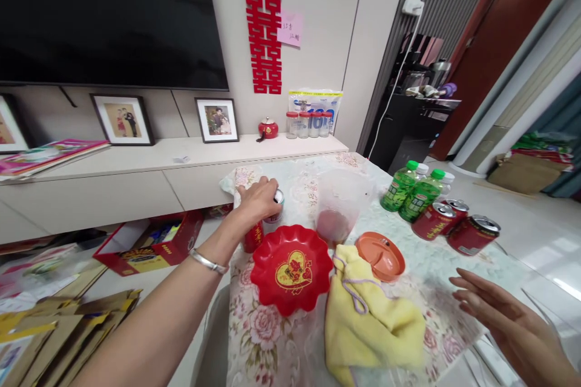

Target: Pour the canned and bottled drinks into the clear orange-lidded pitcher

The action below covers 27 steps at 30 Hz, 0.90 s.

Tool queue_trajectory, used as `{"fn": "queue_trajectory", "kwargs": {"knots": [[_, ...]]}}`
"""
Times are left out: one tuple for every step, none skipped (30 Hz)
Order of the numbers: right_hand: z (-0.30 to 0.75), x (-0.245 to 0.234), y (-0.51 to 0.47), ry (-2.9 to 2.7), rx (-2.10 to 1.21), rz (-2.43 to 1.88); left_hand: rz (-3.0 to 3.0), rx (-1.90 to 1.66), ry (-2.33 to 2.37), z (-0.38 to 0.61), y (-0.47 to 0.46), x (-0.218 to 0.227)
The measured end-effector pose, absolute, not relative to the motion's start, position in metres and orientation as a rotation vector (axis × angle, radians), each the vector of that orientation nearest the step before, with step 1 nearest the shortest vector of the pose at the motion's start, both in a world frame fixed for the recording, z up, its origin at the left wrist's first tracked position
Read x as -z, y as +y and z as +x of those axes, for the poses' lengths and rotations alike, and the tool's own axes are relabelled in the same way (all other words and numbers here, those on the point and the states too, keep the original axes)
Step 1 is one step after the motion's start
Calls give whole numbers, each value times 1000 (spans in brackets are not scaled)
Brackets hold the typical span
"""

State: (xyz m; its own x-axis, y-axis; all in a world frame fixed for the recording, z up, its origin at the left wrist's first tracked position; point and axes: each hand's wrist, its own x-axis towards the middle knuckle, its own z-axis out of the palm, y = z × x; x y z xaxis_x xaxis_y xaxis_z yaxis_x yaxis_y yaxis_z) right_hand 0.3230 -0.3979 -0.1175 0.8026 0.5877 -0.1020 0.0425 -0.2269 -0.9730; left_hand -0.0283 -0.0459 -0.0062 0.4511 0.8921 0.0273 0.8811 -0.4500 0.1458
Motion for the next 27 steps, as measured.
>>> {"fn": "queue_trajectory", "kwargs": {"knots": [[327,119,-397,-452,-488,-1729,2583,-116,1580,-28,-44,9],[331,120,-396,-415,-427,-1717,2585,-82,1578,-28,-43,11],[336,121,-394,-390,-357,-1709,2589,-54,1576,-28,-42,12],[342,123,-392,-376,-280,-1716,2594,-32,1571,-28,-41,14],[349,124,-389,-362,-226,-1731,2601,-14,1564,-28,-39,17],[357,126,-386,-347,-176,-1747,2617,-6,1547,-28,-37,19],[367,128,-382,-340,-128,-1759,2631,4,1530,-29,-35,22],[377,129,-378,-338,-80,-1777,2646,11,1520,-30,-33,26],[387,130,-373,-339,-40,-1799,2661,14,1513,-31,-32,29],[398,131,-368,-342,-7,-1820,2672,19,1510,-32,-31,33],[409,132,-363,-347,12,-1836,2685,18,1507,-34,-31,35],[419,133,-358,-355,20,-1847,2703,10,1496,-36,-31,37],[428,133,-352,-366,22,-1853,2723,0,1482,-38,-32,38],[437,134,-347,-378,17,-1853,2745,-13,1467,-39,-33,39],[445,136,-343,-393,10,-1848,2763,-23,1459,-41,-35,38],[452,137,-339,-411,1,-1836,2773,-26,1465,-41,-37,36],[457,139,-335,-430,-11,-1819,2784,-37,1483,-42,-40,34],[462,141,-332,-449,-24,-1798,2796,-55,1508,-42,-44,31],[466,142,-330,-467,-38,-1775,2815,-97,1537,-42,-49,29],[470,144,-329,-483,-54,-1750,2846,-166,1558,-42,-55,27],[472,145,-328,-499,-74,-1726,2883,-249,1563,-41,-62,26],[473,146,-327,-516,-96,-1702,2914,-348,1562,-41,-71,26],[474,146,-327,-535,-120,-1680,2938,-438,1538,-40,-80,27],[475,146,-327,-556,-144,-1659,2947,-505,1495,-40,-89,30],[475,145,-327,-575,-164,-1640,2940,-574,1461,-39,-98,33],[475,143,-326,-591,-179,-1624,2933,-632,1423,-38,-108,38],[474,142,-325,-600,-185,-1613,2927,-685,1392,-37,-117,43]]}}
